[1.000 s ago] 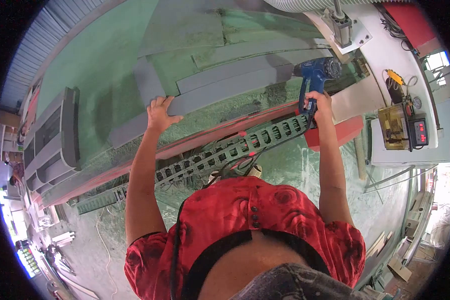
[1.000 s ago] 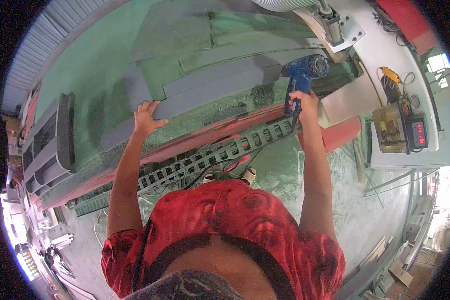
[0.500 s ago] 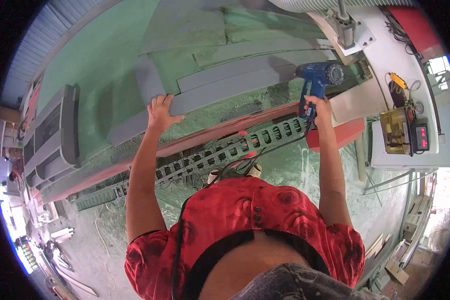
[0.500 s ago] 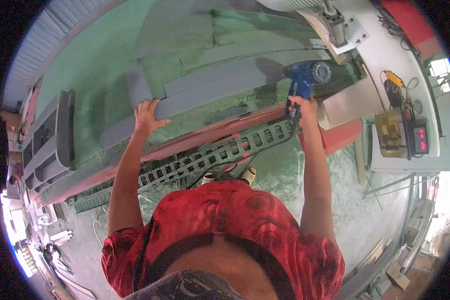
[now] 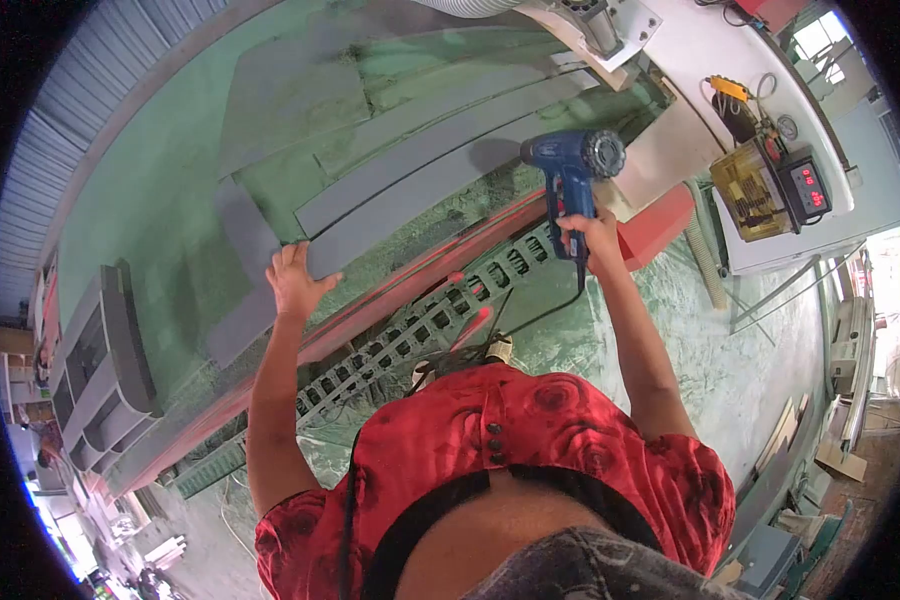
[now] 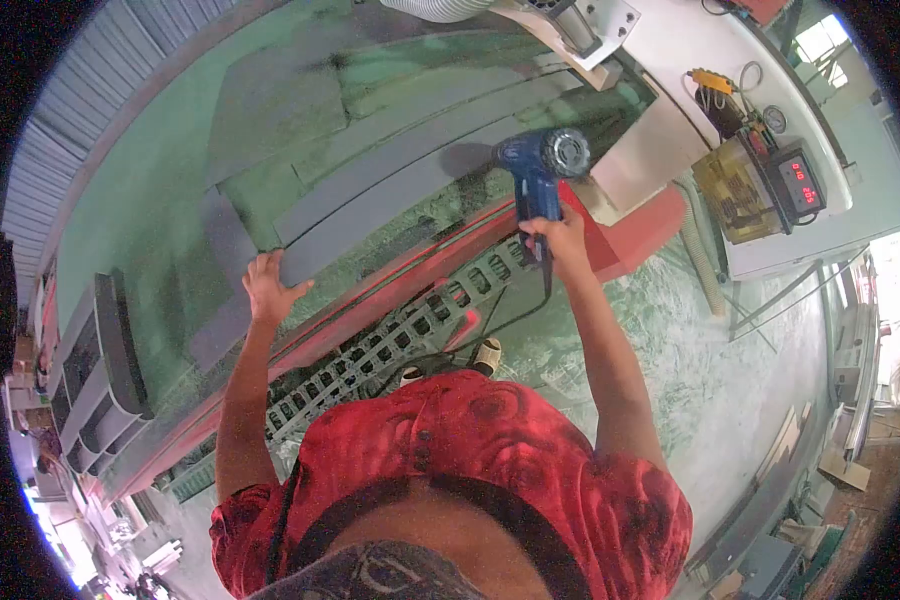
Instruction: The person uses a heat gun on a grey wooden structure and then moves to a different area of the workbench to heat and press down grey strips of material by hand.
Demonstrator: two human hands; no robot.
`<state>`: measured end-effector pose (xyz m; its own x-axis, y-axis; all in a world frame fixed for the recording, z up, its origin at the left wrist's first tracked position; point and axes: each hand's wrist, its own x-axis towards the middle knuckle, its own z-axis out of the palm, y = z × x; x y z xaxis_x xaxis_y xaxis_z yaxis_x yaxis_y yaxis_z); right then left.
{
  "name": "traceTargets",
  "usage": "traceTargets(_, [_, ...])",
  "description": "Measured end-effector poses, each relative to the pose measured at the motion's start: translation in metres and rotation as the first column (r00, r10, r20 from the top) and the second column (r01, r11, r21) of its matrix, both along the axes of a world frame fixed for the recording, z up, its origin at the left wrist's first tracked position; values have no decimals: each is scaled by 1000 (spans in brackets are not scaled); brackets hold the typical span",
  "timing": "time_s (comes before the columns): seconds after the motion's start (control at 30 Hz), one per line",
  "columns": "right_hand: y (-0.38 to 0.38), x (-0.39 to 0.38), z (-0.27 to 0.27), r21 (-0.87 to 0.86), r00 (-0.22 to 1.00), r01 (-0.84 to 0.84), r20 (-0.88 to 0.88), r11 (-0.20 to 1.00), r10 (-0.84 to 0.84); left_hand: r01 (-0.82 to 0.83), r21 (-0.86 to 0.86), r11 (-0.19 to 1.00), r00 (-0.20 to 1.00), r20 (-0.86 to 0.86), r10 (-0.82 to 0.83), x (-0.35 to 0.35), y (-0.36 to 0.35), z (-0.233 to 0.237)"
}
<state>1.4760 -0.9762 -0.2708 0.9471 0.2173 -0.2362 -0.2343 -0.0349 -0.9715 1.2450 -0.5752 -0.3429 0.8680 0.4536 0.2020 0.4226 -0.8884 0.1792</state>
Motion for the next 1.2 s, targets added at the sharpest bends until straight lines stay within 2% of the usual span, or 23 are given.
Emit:
traceTargets(0.27, [-60,-13,3,13,998,40,57,999,-41,84,-10,996,995,51,-83,89,-79,13])
traceTargets(0.37, [-72,-18,13,22,997,45,61,999,-46,80,-56,995,997,7,-80,129,-111,9])
traceTargets(0.43, [-78,-23,20,-31,990,117,82,993,-115,55,-102,993,998,-25,-57,152,-128,8])
traceTargets(0.53, [-86,-29,29,-16,987,140,89,990,-138,37,-177,984,999,-23,-41,185,-145,1])
traceTargets(0.7, [-106,-23,24,-26,983,163,87,986,-160,47,-156,987,999,-4,-49,227,-157,-13])
traceTargets(0.87, [-104,-15,29,-75,989,136,76,988,-130,12,-169,985,998,-64,-24,247,-161,-18])
traceTargets(1.0, [-100,-1,22,-56,995,72,78,996,-68,64,-141,988,997,-27,-69,252,-160,-27])
traceTargets(1.07, [-92,1,25,-41,994,68,84,997,-64,98,-132,986,995,-12,-100,248,-155,-19])
traceTargets(1.13, [-87,3,27,-32,994,65,86,997,-62,96,-122,988,990,113,-82,238,-145,-7])
traceTargets(1.2, [-85,4,29,-11,996,-6,85,1000,7,41,-61,997,997,69,-37,221,-120,5])
